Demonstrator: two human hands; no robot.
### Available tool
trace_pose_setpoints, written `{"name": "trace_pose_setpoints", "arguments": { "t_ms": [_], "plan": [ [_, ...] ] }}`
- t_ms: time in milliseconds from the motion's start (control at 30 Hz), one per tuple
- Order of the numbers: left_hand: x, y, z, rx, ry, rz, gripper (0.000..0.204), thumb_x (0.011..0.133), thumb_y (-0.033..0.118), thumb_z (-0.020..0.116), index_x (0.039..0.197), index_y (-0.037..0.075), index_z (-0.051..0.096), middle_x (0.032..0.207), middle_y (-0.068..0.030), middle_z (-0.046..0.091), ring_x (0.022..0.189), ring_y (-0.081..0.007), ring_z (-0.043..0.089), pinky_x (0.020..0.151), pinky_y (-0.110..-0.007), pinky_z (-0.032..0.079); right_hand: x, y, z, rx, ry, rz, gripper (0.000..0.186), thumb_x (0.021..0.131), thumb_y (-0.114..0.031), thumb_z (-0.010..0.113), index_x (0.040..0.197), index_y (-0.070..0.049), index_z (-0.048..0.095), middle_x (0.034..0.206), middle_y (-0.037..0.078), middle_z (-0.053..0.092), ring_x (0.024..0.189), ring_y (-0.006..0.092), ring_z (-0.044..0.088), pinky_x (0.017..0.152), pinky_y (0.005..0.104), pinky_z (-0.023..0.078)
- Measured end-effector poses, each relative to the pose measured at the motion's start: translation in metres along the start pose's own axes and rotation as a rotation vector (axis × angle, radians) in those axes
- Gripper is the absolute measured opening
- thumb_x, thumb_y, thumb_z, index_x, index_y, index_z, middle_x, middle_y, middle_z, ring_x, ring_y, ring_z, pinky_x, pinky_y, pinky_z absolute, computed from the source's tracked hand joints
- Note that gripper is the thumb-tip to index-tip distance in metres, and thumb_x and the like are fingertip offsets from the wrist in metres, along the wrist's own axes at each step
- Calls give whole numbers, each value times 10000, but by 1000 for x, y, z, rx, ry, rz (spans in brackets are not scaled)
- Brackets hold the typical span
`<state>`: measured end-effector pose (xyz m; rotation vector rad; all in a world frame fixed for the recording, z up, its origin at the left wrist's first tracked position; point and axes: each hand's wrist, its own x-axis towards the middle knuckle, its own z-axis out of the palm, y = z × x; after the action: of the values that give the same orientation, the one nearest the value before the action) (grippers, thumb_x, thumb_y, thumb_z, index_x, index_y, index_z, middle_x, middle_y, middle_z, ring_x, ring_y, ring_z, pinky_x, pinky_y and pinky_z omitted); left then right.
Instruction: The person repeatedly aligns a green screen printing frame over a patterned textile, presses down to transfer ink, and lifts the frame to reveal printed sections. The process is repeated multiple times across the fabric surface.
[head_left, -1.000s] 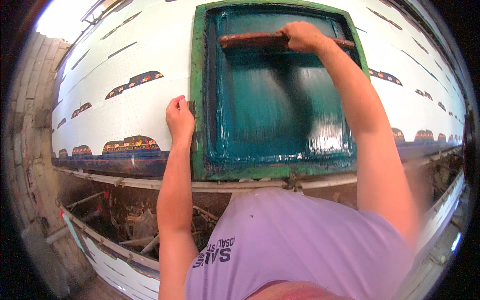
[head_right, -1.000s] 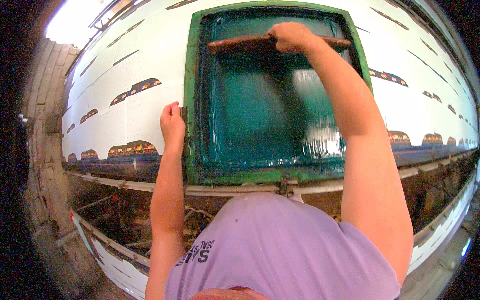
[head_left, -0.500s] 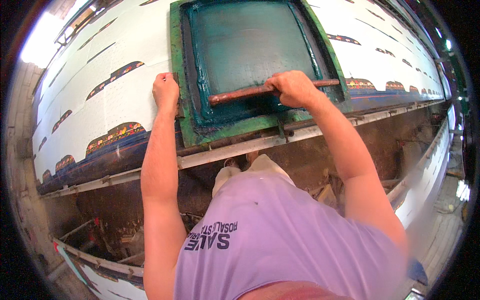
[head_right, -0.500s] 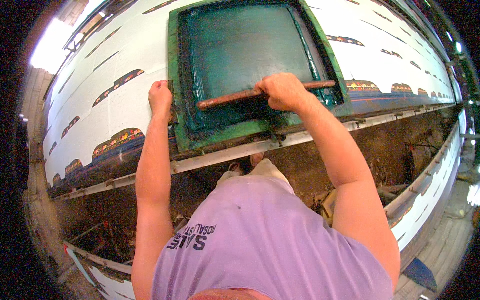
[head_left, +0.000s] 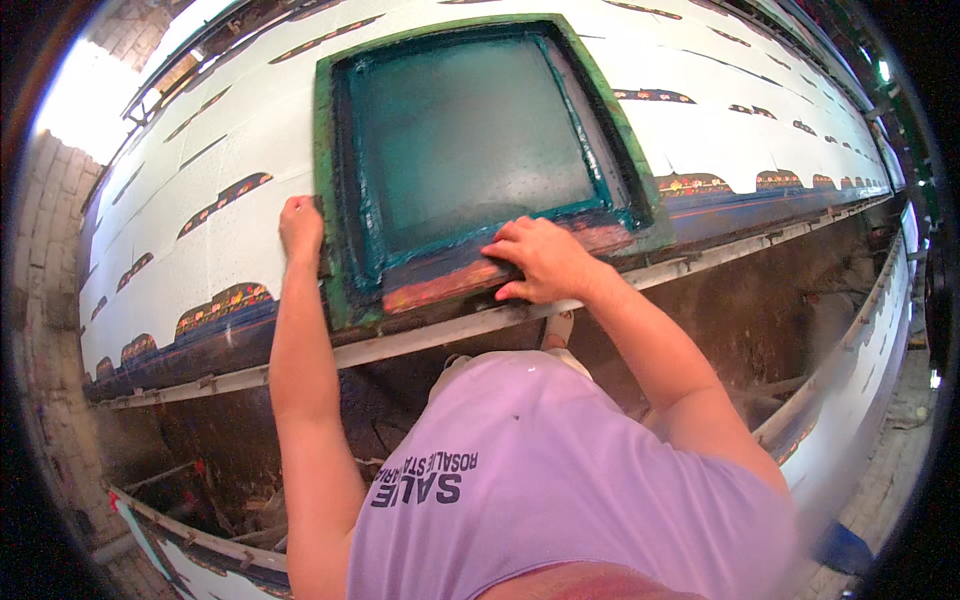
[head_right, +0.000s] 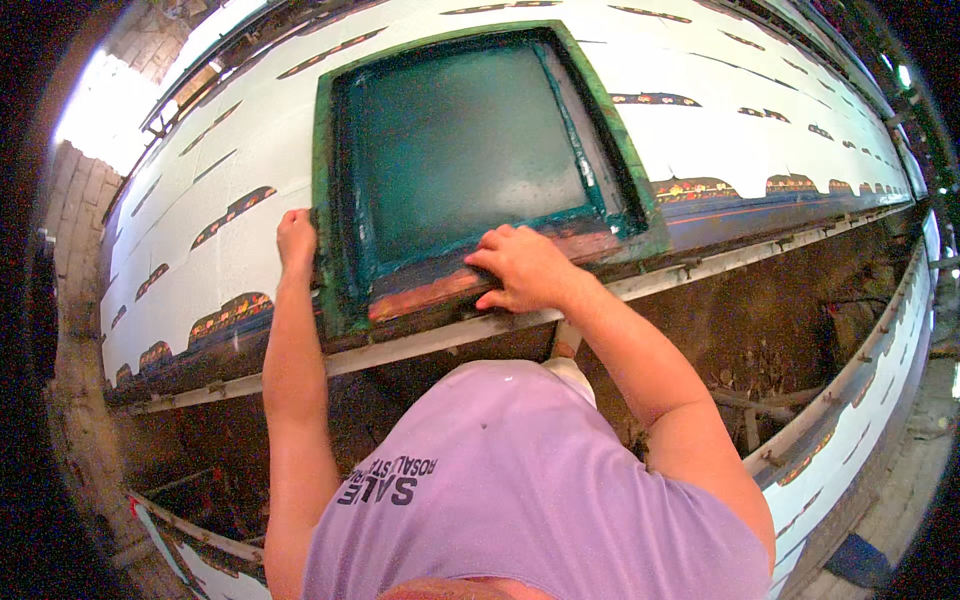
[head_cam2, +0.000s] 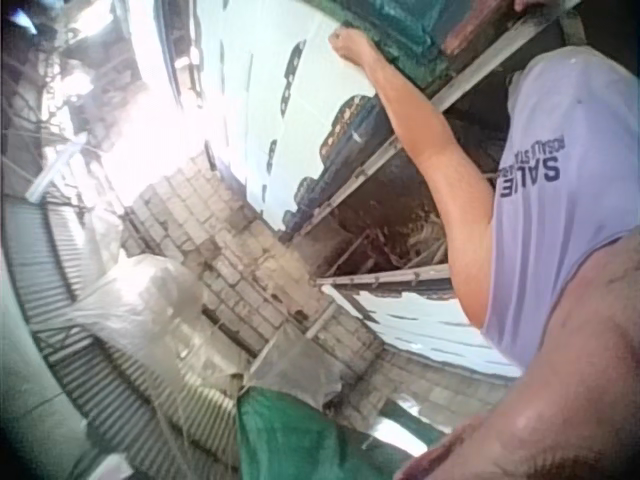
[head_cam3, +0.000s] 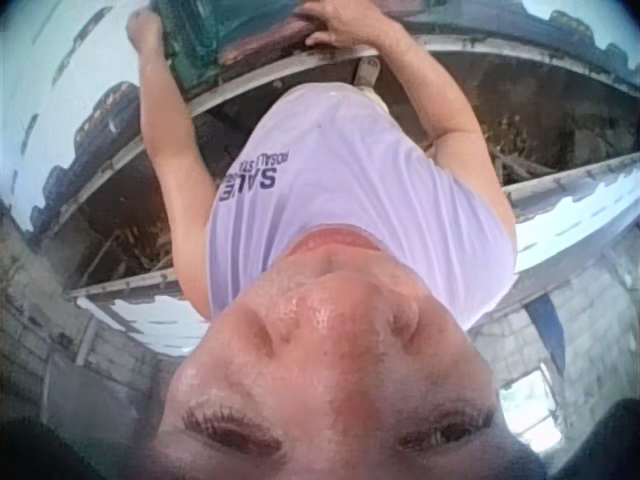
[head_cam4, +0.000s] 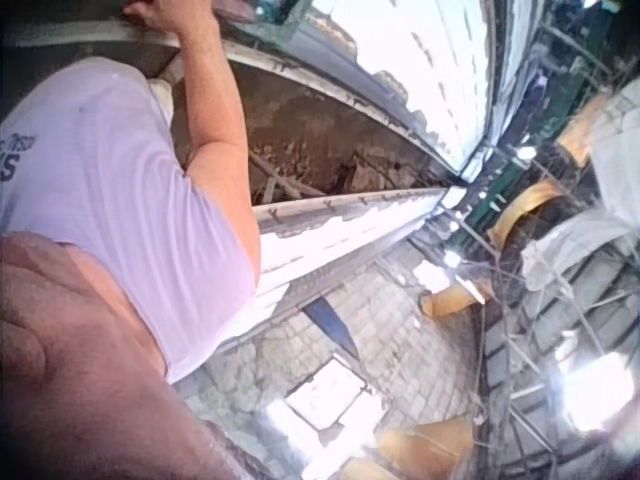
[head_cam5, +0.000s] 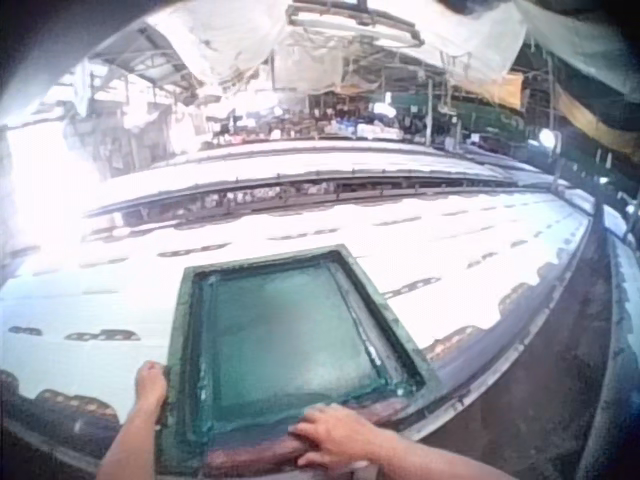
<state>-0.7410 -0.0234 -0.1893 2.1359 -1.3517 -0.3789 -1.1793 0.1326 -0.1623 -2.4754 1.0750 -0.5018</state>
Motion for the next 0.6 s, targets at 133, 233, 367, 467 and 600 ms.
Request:
{"name": "trace_pose_setpoints", "arguments": {
  "t_ms": [133,233,367,467,600],
  "plan": [
    [19,-32,-4,-4,39,9,388,1072,341,575,1141,38,808,1112,-224,813,1077,-401,760,976,-484,560,-24,28,-28,239,47,-107,476,946,-449,829,1254,-90,785,1247,131,760,1163,369,711,992,486,575],
    [22,-41,-8,81,70,10,407,1081,346,566,1164,29,808,1117,-239,809,1077,-419,758,973,-488,561,-54,70,-56,230,289,-33,350,931,-299,862,1208,-97,794,1261,116,765,1154,361,718,984,479,579],
    [4,-9,-6,356,137,-71,516,1115,397,468,1208,9,794,1214,-281,783,1162,-489,729,1031,-552,539,-89,148,-72,184,552,251,401,871,-152,895,1249,-79,782,1343,187,727,1276,393,670,1086,486,556],
    [-1,16,-6,507,103,-138,578,1138,425,415,1241,-13,779,1277,-303,758,1214,-525,699,1068,-591,521,-102,195,-76,-45,582,465,529,854,-145,906,1352,-78,740,1421,223,686,1336,424,625,1142,502,515],
    [1,16,-7,613,120,-147,611,1150,434,386,1242,-27,776,1302,-314,744,1231,-534,688,1074,-605,514,-100,230,-67,66,498,636,674,852,-147,910,1476,-77,668,1486,237,661,1362,441,609,1173,509,493]
  ]
}}
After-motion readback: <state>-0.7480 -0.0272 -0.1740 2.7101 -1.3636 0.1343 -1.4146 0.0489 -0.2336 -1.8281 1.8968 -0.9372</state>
